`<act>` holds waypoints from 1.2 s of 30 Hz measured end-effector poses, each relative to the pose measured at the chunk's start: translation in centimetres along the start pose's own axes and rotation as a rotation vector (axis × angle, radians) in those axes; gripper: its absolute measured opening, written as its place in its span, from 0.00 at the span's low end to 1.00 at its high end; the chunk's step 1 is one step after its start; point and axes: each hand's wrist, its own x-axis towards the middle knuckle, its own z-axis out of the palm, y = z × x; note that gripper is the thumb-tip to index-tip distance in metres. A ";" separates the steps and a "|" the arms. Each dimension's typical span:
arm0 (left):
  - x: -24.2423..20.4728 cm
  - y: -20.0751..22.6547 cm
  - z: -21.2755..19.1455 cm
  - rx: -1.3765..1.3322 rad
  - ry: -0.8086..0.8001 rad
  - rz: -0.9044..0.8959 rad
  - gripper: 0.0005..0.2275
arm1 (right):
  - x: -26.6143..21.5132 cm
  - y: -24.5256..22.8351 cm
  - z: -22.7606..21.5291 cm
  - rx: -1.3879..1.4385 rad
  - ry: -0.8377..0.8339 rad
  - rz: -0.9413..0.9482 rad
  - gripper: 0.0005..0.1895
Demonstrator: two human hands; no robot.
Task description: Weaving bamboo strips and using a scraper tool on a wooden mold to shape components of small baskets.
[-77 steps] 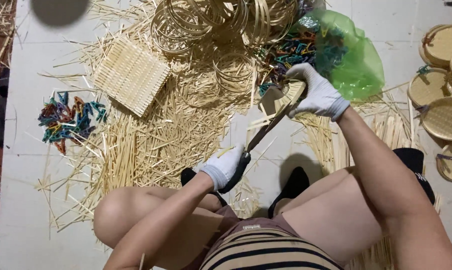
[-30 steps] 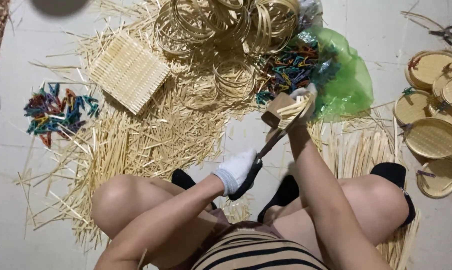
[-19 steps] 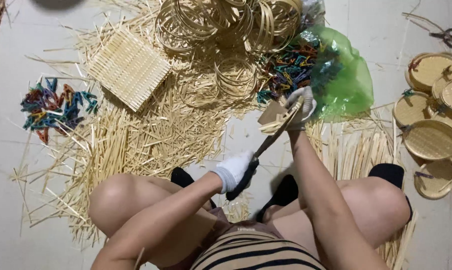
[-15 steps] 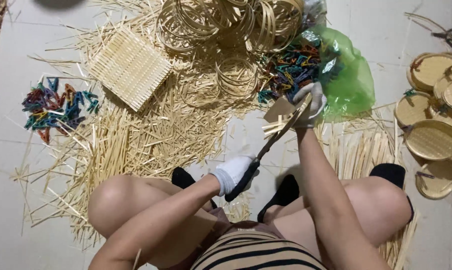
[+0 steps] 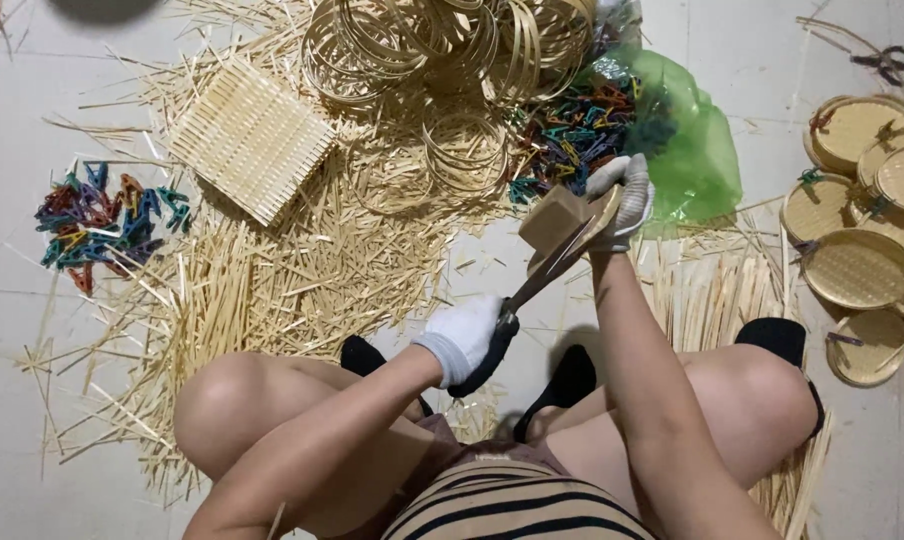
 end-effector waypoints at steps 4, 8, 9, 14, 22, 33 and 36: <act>0.6 -1.8 2.5 0.040 0.068 0.083 0.16 | -0.2 -0.1 0.1 0.021 -0.011 -0.072 0.28; 1.2 -2.2 2.6 -0.032 0.031 0.165 0.14 | 0.0 -0.5 -0.5 0.068 0.017 -0.061 0.28; 1.4 -2.3 2.4 -0.087 -0.025 0.130 0.14 | 0.1 -0.6 -0.2 0.104 0.039 -0.033 0.28; 1.0 -2.0 1.3 -0.032 0.064 0.079 0.15 | -0.5 -0.8 -0.2 0.066 0.092 -0.029 0.27; 1.3 -3.3 3.1 -0.009 0.012 0.173 0.11 | -0.9 -0.6 0.0 0.004 0.052 -0.108 0.27; 5.2 -11.5 0.3 0.303 -0.003 -0.386 0.26 | -1.3 -4.3 1.6 0.108 0.028 -0.086 0.27; 6.2 -19.1 0.7 0.417 0.049 -0.561 0.18 | -0.3 -2.0 -0.6 0.351 -0.130 -0.067 0.12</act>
